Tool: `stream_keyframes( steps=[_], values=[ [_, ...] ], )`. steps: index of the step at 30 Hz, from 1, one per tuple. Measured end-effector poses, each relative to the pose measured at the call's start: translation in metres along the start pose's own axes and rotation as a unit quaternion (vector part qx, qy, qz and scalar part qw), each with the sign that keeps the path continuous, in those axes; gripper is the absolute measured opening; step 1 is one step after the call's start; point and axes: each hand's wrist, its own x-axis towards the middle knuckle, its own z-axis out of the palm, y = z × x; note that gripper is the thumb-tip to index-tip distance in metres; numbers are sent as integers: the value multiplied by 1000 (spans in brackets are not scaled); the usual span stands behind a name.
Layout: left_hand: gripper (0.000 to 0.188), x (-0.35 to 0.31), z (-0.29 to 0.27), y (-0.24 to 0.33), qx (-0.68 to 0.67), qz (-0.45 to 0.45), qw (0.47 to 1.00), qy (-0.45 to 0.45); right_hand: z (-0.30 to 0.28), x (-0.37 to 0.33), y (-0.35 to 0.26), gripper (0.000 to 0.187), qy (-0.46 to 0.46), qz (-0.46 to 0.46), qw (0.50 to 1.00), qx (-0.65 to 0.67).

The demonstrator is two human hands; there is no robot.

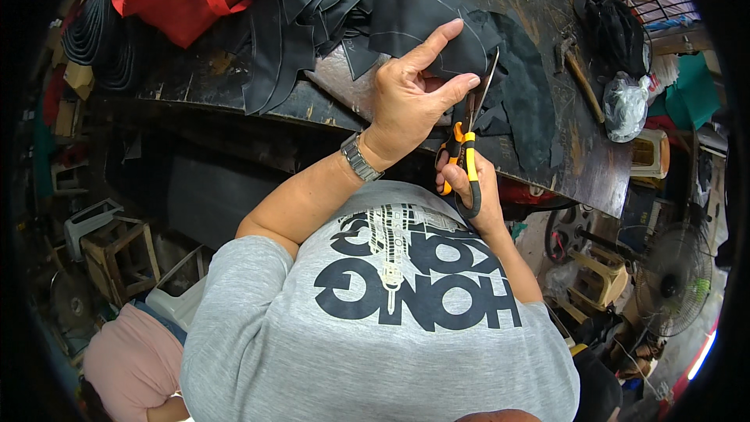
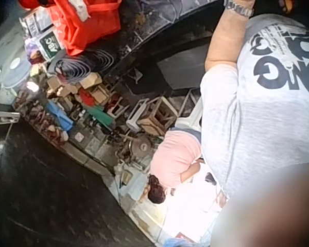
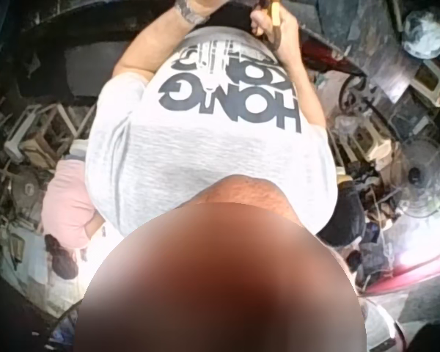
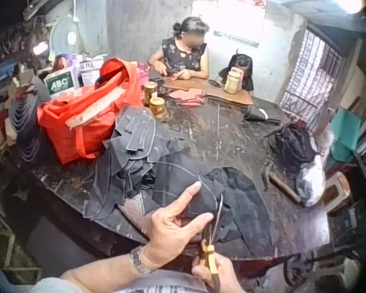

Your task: The person uses shears to cut multiple pieces of black leather on a workbench. They repeatedly pick up leather pieces, cut along marked lines, and set the cut pieces aside. The hands and shears remain in view throughout the task.

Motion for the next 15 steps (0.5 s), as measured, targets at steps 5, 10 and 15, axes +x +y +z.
stream_keyframes(
  steps=[5, 10, 15],
  values=[
    [60, 0, 1, -2, -41, -5, 999, 14, 5, 0, 6, 43, 20, -22, 998, 47],
    [60, 3, 6, -4, -67, 22, 996, 52, 8, -3, 7, 34, 36, -15, 996, 80],
    [59, 4, 2, -8, -36, 24, 998, 50, 9, -6, 6, 27, 49, -6, 996, 70]
  ],
)
